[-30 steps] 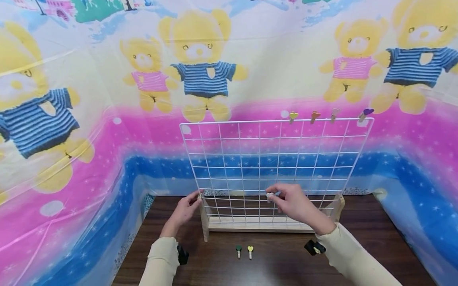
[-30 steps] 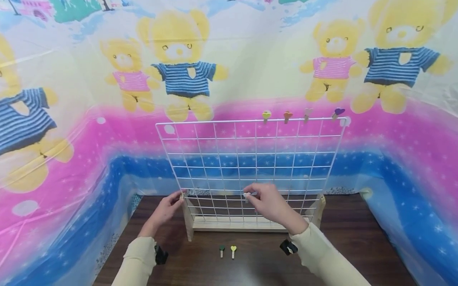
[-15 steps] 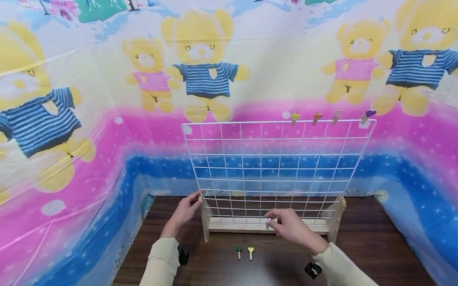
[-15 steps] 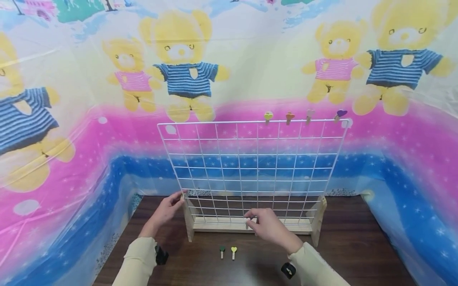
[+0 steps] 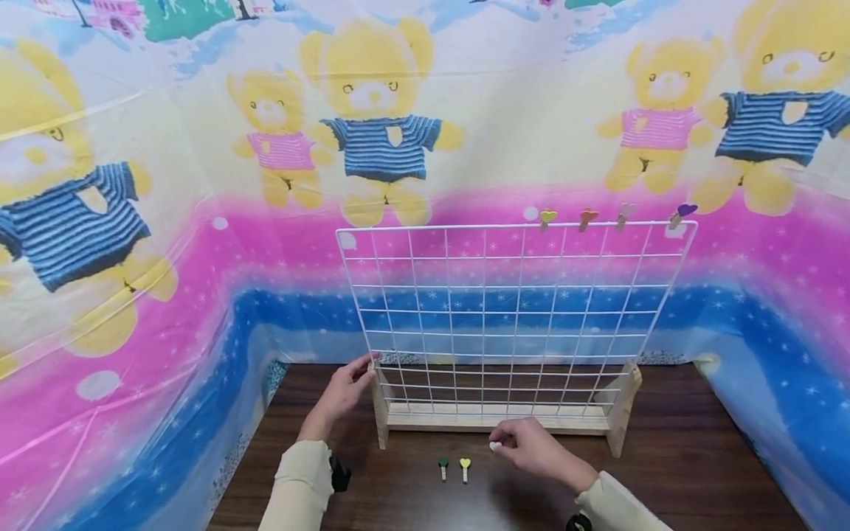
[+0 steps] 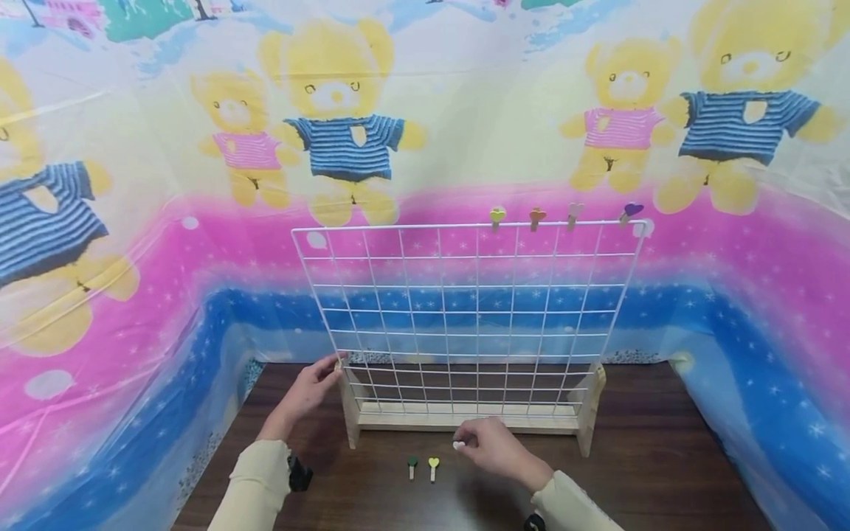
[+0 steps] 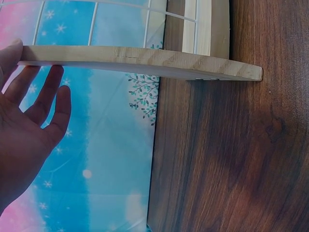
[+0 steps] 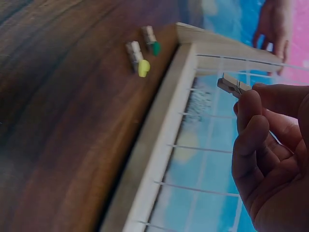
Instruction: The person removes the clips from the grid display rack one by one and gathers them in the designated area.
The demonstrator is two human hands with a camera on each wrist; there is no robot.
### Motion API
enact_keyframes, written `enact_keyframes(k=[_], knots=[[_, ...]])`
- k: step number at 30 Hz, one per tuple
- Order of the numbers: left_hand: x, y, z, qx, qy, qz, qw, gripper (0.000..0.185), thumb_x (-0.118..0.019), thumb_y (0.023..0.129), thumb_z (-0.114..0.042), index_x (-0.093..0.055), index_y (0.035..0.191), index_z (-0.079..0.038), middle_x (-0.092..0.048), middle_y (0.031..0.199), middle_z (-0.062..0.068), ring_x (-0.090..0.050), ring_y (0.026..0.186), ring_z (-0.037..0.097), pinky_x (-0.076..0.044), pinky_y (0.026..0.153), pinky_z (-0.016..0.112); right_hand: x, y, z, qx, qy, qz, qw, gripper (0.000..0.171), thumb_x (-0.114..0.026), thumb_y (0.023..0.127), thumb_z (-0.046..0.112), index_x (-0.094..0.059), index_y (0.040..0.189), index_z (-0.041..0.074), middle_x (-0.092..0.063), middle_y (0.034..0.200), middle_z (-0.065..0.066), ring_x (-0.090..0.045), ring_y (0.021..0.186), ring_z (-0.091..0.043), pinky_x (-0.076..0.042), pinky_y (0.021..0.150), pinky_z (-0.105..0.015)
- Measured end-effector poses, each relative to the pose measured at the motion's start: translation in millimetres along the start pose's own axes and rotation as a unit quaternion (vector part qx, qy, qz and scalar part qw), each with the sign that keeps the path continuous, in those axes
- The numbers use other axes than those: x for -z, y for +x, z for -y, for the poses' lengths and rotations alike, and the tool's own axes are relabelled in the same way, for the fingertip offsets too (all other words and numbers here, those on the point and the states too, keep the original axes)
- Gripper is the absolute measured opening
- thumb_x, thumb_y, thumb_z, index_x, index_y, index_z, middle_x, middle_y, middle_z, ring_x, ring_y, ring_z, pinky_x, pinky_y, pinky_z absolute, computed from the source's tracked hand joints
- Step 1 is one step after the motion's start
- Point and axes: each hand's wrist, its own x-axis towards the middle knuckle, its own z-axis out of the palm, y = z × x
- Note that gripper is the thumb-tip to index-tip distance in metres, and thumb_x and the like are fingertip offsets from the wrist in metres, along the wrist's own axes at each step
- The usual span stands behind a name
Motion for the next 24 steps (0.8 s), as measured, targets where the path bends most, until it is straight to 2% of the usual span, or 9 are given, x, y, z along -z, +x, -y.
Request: enact_keyframes(k=[8,14,24], knots=[[1.5,0.3,0.3,-0.011,-0.001,0.002,0.9999,0.04,-0.051,0.099,-0.015,-0.05,0.139,-0.015,-0.054,0.13,0.017,-0.051,0.117,0.031,-0.044,0.091,0.048,-19,-1,-16,-0.027,-0.005,0.03,0.999,0.003,-0.07,0.086,0.014,-0.068,0.088,0.012,-0.062,0.076,0.012,-0.055,0.066,-0.001,-0.045,0.059,-0.024],[1.7,-0.2,-0.4,-0.013,-0.002,0.002,0.9999,0.04,-0.052,0.099,-0.015,-0.05,0.139,-0.016,-0.054,0.13,0.017,-0.051,0.117,0.03,-0.043,0.092,0.048,-31,1,-27,-0.022,-0.003,0.031,0.999,0.003,-0.071,0.082,0.009,-0.068,0.083,0.01,-0.061,0.072,0.013,-0.055,0.065,0.0,-0.046,0.059,-0.023],[1.3,-0.9,-0.6,-0.02,-0.001,0.005,0.9998,0.04,-0.051,0.099,-0.014,-0.049,0.139,-0.014,-0.054,0.129,0.017,-0.051,0.117,0.03,-0.045,0.09,0.047,-47,-2,-42,-0.03,0.012,0.06,0.998,0.004,-0.072,0.08,0.007,-0.069,0.08,0.009,-0.062,0.071,0.011,-0.055,0.063,0.0,-0.047,0.061,-0.023]])
